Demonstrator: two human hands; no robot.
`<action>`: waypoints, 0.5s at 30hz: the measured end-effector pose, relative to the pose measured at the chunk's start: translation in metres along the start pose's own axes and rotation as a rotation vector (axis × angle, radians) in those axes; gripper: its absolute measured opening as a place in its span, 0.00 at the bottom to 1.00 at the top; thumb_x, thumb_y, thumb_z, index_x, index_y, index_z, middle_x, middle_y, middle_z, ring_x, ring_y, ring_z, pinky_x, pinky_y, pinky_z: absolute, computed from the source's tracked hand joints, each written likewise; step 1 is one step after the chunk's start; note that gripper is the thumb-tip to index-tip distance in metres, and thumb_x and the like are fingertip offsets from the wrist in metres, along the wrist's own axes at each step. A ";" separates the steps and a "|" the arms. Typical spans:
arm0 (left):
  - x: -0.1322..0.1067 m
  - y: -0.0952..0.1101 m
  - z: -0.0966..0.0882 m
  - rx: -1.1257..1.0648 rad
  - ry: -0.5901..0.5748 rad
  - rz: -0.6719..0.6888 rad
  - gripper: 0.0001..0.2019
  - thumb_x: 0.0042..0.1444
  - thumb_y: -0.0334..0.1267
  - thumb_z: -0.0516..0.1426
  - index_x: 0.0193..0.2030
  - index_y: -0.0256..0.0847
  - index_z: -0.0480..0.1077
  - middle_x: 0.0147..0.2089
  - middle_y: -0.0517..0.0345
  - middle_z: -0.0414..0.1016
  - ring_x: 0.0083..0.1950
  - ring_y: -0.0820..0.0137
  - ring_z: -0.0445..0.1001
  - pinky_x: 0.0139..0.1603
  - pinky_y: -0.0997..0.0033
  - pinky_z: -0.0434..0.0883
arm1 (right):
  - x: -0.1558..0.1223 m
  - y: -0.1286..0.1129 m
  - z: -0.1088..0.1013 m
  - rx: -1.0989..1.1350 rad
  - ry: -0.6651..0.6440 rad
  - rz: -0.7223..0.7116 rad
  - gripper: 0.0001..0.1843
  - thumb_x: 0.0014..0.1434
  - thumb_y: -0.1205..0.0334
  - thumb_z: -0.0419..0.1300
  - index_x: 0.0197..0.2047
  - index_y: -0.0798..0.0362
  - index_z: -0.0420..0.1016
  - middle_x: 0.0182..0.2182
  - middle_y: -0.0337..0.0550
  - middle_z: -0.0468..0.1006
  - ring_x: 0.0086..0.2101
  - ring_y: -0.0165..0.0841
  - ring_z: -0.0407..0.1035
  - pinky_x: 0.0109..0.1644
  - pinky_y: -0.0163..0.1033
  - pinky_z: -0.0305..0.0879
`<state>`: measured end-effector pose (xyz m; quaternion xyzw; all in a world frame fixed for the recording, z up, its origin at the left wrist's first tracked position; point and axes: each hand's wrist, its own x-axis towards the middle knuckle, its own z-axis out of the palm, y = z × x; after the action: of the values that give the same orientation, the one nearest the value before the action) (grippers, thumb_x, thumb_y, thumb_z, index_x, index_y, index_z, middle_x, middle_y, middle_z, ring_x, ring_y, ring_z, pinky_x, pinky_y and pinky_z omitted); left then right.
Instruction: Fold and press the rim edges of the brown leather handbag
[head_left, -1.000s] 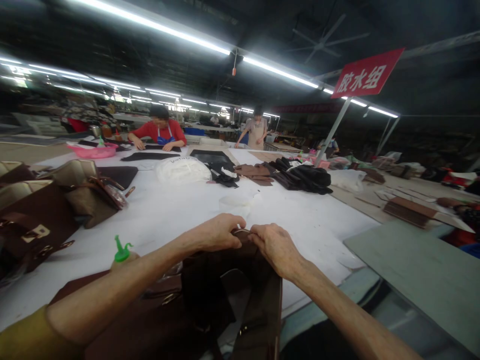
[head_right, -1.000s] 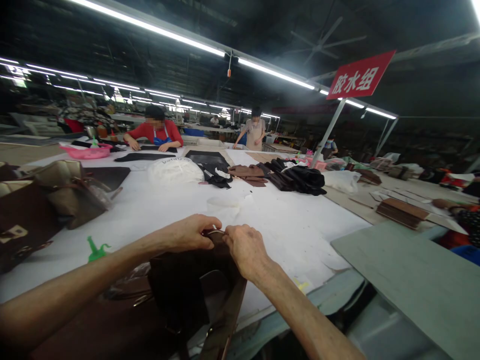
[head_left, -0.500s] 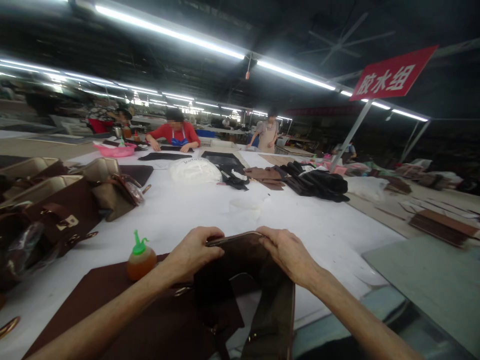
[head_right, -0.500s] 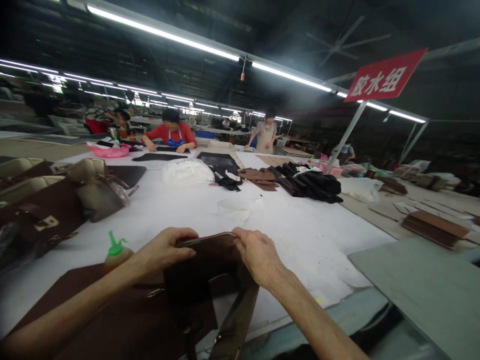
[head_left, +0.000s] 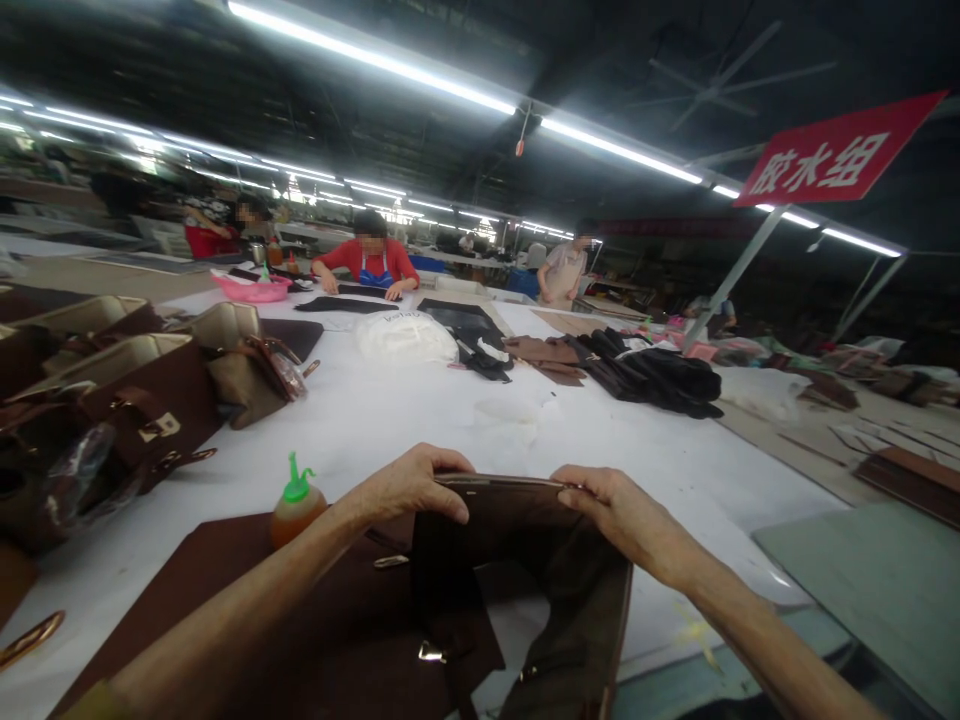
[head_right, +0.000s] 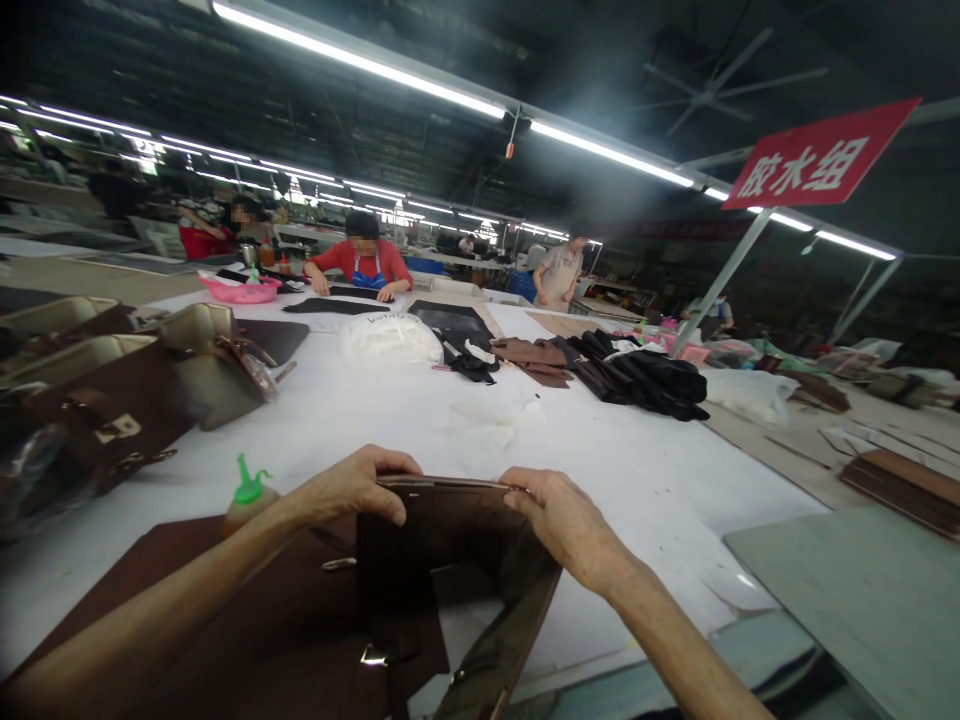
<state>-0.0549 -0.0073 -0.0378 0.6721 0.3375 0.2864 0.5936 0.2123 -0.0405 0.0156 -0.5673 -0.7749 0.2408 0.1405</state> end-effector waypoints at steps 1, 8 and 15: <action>0.000 -0.001 -0.001 -0.008 0.001 0.018 0.18 0.37 0.35 0.64 0.38 0.36 0.72 0.31 0.62 0.72 0.34 0.71 0.67 0.34 0.78 0.63 | 0.000 0.000 0.000 0.004 -0.003 0.004 0.13 0.57 0.57 0.50 0.36 0.52 0.73 0.29 0.39 0.74 0.32 0.34 0.65 0.38 0.36 0.59; 0.001 0.001 0.003 -0.090 0.035 0.034 0.15 0.43 0.37 0.62 0.39 0.33 0.73 0.33 0.58 0.73 0.35 0.70 0.68 0.36 0.76 0.63 | -0.003 -0.003 0.000 0.033 -0.012 0.018 0.13 0.57 0.56 0.50 0.37 0.52 0.73 0.30 0.39 0.74 0.32 0.34 0.65 0.38 0.36 0.60; 0.000 -0.001 0.005 -0.127 0.073 0.033 0.13 0.44 0.38 0.62 0.36 0.32 0.74 0.31 0.57 0.73 0.33 0.71 0.68 0.34 0.76 0.63 | -0.004 -0.004 -0.001 0.012 -0.027 0.001 0.14 0.59 0.56 0.48 0.36 0.52 0.72 0.30 0.39 0.74 0.32 0.34 0.65 0.36 0.35 0.59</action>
<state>-0.0511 -0.0106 -0.0393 0.6278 0.3290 0.3410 0.6175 0.2108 -0.0455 0.0186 -0.5634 -0.7750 0.2534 0.1332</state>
